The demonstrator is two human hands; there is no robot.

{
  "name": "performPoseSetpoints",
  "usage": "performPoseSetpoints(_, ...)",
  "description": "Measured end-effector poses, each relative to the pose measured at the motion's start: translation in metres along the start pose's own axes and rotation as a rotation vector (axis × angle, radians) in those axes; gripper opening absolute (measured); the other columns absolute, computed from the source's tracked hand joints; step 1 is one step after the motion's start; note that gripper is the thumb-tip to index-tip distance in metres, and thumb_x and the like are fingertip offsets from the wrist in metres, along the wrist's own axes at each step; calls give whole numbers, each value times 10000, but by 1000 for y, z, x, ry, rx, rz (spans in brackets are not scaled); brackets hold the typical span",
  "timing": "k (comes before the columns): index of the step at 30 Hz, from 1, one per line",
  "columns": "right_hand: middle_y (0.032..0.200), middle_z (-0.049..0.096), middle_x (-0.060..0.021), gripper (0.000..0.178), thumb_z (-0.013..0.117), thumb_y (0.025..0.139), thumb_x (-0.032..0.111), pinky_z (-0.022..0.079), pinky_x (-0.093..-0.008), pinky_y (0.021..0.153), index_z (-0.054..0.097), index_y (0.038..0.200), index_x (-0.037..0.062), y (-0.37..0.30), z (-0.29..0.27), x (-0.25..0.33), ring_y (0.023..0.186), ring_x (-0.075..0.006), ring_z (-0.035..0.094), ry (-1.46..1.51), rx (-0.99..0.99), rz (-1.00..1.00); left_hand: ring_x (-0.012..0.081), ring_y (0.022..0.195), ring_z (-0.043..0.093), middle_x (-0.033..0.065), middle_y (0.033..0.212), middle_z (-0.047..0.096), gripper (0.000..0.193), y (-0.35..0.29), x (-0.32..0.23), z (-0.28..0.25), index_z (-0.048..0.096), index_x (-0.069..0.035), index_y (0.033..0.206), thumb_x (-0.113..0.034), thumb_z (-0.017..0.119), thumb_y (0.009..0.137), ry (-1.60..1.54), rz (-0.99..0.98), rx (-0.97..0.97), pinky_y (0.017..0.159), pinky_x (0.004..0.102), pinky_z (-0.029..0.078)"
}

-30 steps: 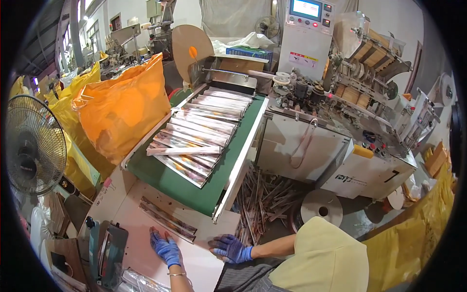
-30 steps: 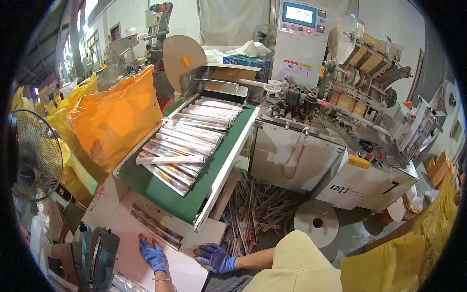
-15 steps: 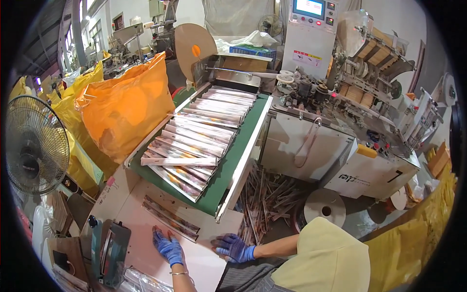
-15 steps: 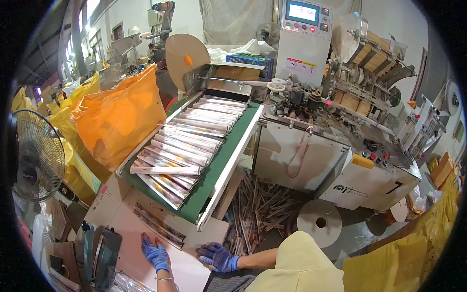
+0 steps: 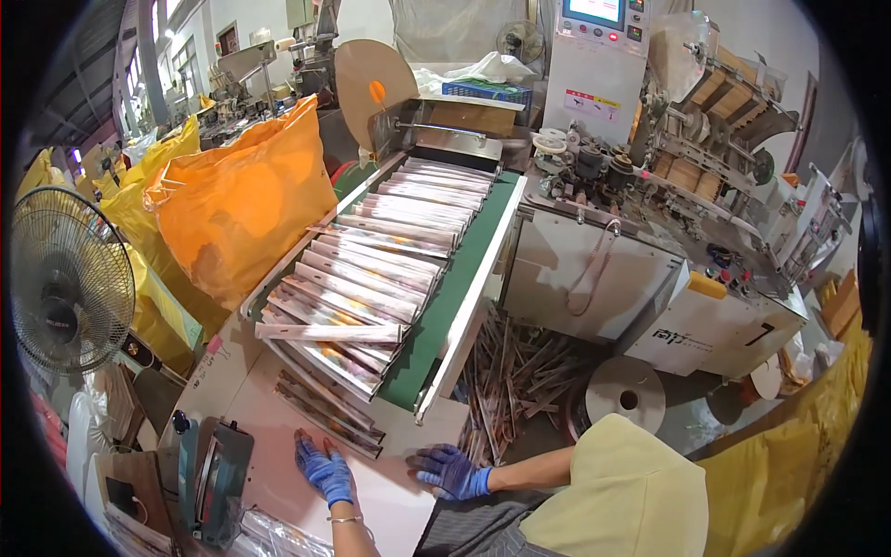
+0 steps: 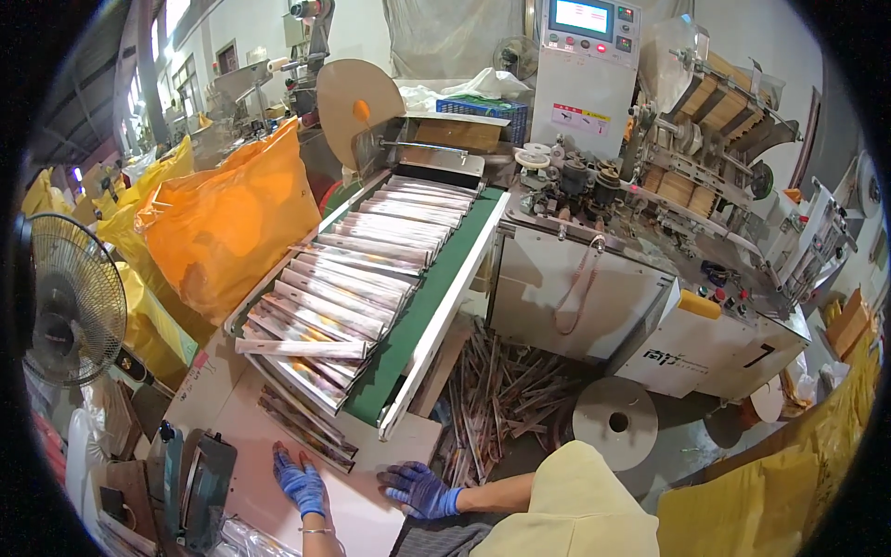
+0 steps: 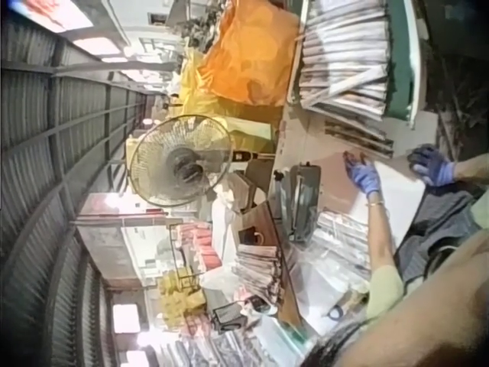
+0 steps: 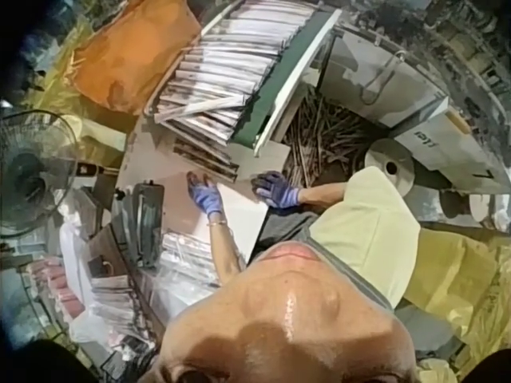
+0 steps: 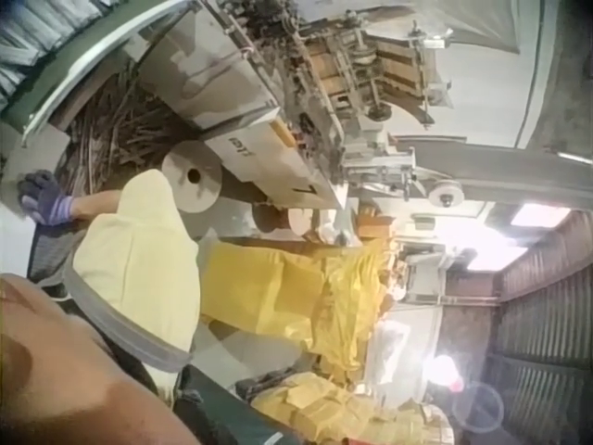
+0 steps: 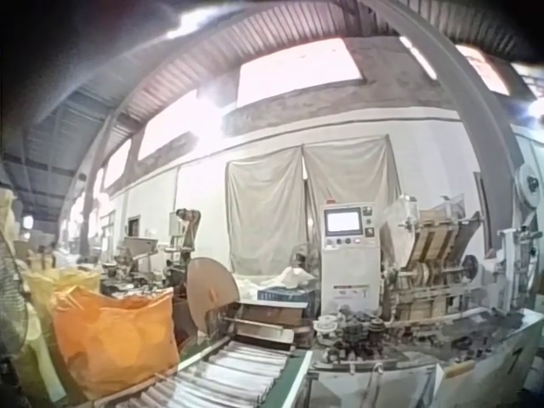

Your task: Packaging bundles of chopsticks into larger plastic bags and sealing them using a heat sealer.

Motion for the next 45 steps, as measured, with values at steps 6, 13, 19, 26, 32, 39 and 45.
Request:
performPoseSetpoints(6,1246,450,-95,453,529,695,283,317,-428,937,525,1121,132,-4,3,-14,1146,-273,416,-7,7,3,318,1190,375,174,1307,398,484,3,-7,10,389,3,1267,-169,507,831,23,9,4,1003,383,284)
performPoseSetpoints(13,1219,478,-67,495,540,656,301,357,-412,903,527,1131,159,-3,-5,-23,1106,-255,455,-37,-10,-9,331,1162,397,183,1285,420,461,5,-8,20,412,13,1243,-178,506,834,93,61,-44,990,387,296)
performPoseSetpoints(19,1257,418,-153,538,585,699,141,377,-425,910,457,1218,85,12,-24,-23,1105,-320,448,448,20,-10,355,1153,386,197,1286,402,486,9,-21,36,408,37,1224,-238,498,834,100,37,13,994,404,284)
performPoseSetpoints(26,1054,519,-190,495,592,752,165,434,-424,777,435,1199,21,199,-215,-145,915,-372,516,-38,-491,-246,314,1180,388,173,1283,419,456,19,-20,51,404,2,1252,-202,493,854,-237,-209,-97,1000,363,300)
performPoseSetpoints(32,1121,533,-203,535,569,751,418,342,-403,957,538,1110,23,295,-270,-536,1076,-335,473,-654,-544,655,310,1184,384,182,1293,403,465,41,-62,75,397,26,1252,-243,455,877,-73,-165,-121,1006,362,288)
performPoseSetpoints(39,1451,182,-81,710,329,828,578,104,-562,1034,233,1387,151,265,-252,-626,1337,-267,162,-622,78,1216,322,1195,367,173,1310,389,488,48,-81,89,371,-1,1285,-294,415,897,21,-242,-31,1017,380,257)
performPoseSetpoints(45,1185,489,-166,407,347,846,355,358,-463,920,574,1074,107,280,-227,-613,1094,-342,469,-584,60,756,323,1194,369,174,1300,404,487,57,-101,85,360,-23,1292,-281,425,884,37,-242,-38,1009,376,263)
Point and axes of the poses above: each hand's wrist, its own y-axis towards the middle knuckle, its own z-axis out of the palm, x = y × z, the point moved 9 cm from there along y, towards the middle knuckle
